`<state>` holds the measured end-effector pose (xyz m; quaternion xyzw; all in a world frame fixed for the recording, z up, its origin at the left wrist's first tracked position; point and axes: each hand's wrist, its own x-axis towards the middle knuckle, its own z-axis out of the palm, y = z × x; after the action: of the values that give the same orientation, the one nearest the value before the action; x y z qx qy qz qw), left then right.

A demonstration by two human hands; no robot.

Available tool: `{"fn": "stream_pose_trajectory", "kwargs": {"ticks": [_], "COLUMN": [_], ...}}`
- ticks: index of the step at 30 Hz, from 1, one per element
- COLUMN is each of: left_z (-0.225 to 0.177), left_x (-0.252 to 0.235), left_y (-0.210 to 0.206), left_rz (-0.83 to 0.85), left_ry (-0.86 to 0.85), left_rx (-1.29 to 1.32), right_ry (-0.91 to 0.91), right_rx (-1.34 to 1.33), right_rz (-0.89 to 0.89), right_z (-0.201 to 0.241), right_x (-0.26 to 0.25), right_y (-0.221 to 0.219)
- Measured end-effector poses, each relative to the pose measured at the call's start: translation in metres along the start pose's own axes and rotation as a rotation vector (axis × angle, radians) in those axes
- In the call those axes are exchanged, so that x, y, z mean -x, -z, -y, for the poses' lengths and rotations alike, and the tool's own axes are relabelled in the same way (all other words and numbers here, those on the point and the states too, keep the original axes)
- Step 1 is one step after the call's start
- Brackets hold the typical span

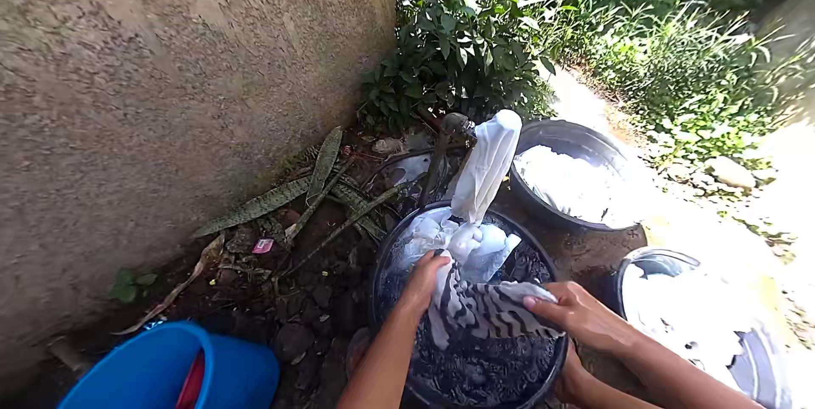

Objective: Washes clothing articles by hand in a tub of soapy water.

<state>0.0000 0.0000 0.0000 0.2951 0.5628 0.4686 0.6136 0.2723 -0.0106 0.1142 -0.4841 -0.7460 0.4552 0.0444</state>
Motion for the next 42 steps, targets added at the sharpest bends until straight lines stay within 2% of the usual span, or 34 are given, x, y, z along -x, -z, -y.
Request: {"fn": "stream_pose_trajectory", "kwargs": {"ticks": [2,4,5,7,9,12,14,16,18,20,22,24,27,30,35,38,40,42], "left_z": [-0.04,-0.08,-0.099,-0.132,-0.157,-0.189,-0.205,-0.207,-0.197,-0.174,-0.136,-0.08,0.008,0.08,0.142,0.137,0.11,0.066], "left_x": [0.015,0.032,0.041,0.06,0.075,0.092,0.096,0.094,0.085,0.069,0.043,0.014,-0.013,-0.013,0.0,-0.009,-0.016,-0.013], "left_y": [-0.008,-0.013,-0.015,-0.017,-0.02,-0.017,-0.004,0.016,0.036,0.048,0.049,0.049,0.04,0.017,-0.002,0.003,0.003,-0.003], "left_rz": [0.126,0.253,0.309,0.432,0.565,0.765,0.765,0.663,0.462,0.206,0.03,-0.057,-0.002,0.068,0.04,0.247,0.418,0.452], "left_ry": [-0.065,-0.121,-0.155,-0.225,-0.333,-0.534,-0.611,-0.577,-0.442,-0.237,-0.043,0.077,0.194,0.205,0.14,0.386,0.503,0.373], "left_rx": [-0.029,-0.064,-0.081,-0.089,-0.056,-0.013,-0.015,0.027,0.042,0.006,-0.07,-0.227,-0.55,-0.779,-1.12,-1.262,-1.294,-1.276], "right_ry": [-0.087,-0.173,-0.211,-0.173,-0.03,0.174,0.272,0.324,0.274,0.191,0.083,-0.065,-0.248,-0.38,-0.576,-0.687,-0.584,-0.409], "right_rx": [0.132,0.294,0.354,0.308,0.121,-0.304,-0.542,-0.742,-0.871,-0.873,-0.712,-0.474,-0.239,-0.159,-0.003,0.152,0.171,0.123], "right_rz": [0.193,0.276,0.24,0.006,-0.155,-0.194,-0.085,-0.011,-0.095,-0.156,-0.173,-0.161,-0.108,-0.026,-0.065,0.088,0.21,0.189], "right_z": [-0.031,-0.046,-0.049,-0.046,-0.034,-0.004,0.002,-0.008,-0.02,-0.032,-0.045,-0.062,-0.095,-0.121,-0.159,-0.16,-0.163,-0.144], "right_x": [-0.013,-0.024,-0.029,-0.043,-0.06,-0.069,-0.07,-0.064,-0.055,-0.049,-0.05,-0.06,-0.083,-0.097,-0.087,-0.08,-0.08,-0.08], "right_y": [-0.034,-0.054,-0.056,-0.048,-0.034,-0.028,-0.019,-0.007,0.004,0.012,0.007,-0.008,-0.044,-0.078,-0.118,-0.132,-0.126,-0.098]}}
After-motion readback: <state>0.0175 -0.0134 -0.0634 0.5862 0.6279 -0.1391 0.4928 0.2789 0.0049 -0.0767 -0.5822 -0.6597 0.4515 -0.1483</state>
